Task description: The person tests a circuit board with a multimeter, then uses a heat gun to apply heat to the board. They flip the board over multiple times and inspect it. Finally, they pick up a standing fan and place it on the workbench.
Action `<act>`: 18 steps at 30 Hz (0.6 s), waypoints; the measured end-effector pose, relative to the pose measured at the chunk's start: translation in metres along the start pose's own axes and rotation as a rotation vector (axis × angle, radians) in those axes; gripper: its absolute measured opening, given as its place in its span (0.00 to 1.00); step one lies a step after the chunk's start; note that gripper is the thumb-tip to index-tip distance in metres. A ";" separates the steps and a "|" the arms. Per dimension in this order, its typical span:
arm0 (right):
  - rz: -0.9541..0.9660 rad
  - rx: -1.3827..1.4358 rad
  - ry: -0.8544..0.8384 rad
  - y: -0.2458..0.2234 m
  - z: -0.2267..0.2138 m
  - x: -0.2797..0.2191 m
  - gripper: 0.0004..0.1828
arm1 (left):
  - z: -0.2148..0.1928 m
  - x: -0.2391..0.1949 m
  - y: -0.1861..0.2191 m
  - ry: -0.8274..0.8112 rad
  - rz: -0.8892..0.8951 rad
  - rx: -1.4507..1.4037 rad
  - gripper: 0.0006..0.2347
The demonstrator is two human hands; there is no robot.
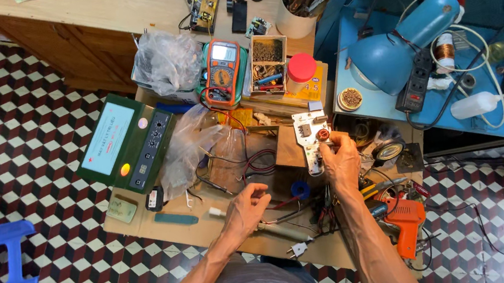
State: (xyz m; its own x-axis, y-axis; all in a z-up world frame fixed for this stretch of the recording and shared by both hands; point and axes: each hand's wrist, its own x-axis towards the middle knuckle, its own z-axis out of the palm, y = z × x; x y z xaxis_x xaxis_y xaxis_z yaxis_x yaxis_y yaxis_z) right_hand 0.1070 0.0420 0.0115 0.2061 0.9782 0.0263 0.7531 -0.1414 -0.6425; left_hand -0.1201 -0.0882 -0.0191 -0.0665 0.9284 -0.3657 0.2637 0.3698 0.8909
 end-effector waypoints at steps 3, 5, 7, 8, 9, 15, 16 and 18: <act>0.129 0.021 -0.063 -0.004 0.001 0.007 0.22 | -0.005 0.034 0.000 -0.041 0.050 -0.025 0.17; 0.238 0.093 -0.096 0.000 0.002 0.012 0.24 | -0.002 0.054 -0.002 -0.081 0.067 -0.061 0.17; 0.294 0.193 -0.113 0.003 0.004 0.019 0.27 | 0.004 0.071 -0.001 -0.086 0.092 -0.110 0.17; 0.295 0.258 -0.114 0.004 0.004 0.024 0.29 | 0.007 0.080 0.000 -0.085 0.107 -0.134 0.17; 0.296 0.322 -0.115 0.005 0.003 0.027 0.31 | 0.011 0.086 0.001 -0.089 0.098 -0.157 0.17; 0.338 0.288 -0.126 -0.006 -0.015 0.034 0.30 | 0.031 0.114 0.007 -0.105 0.083 -0.182 0.19; 0.234 0.220 -0.078 -0.008 -0.020 0.030 0.28 | 0.033 0.114 0.006 -0.111 0.086 -0.219 0.19; 0.020 0.084 0.015 -0.016 -0.028 0.022 0.23 | 0.036 0.113 0.006 -0.115 0.073 -0.246 0.20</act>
State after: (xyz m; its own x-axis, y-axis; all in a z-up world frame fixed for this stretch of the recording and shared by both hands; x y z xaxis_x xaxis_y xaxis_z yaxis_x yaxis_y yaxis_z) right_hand 0.1165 0.0613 0.0438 0.2298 0.9729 0.0240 0.6937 -0.1465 -0.7052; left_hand -0.0915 0.0173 -0.0644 0.0579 0.9478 -0.3137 0.0212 0.3130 0.9495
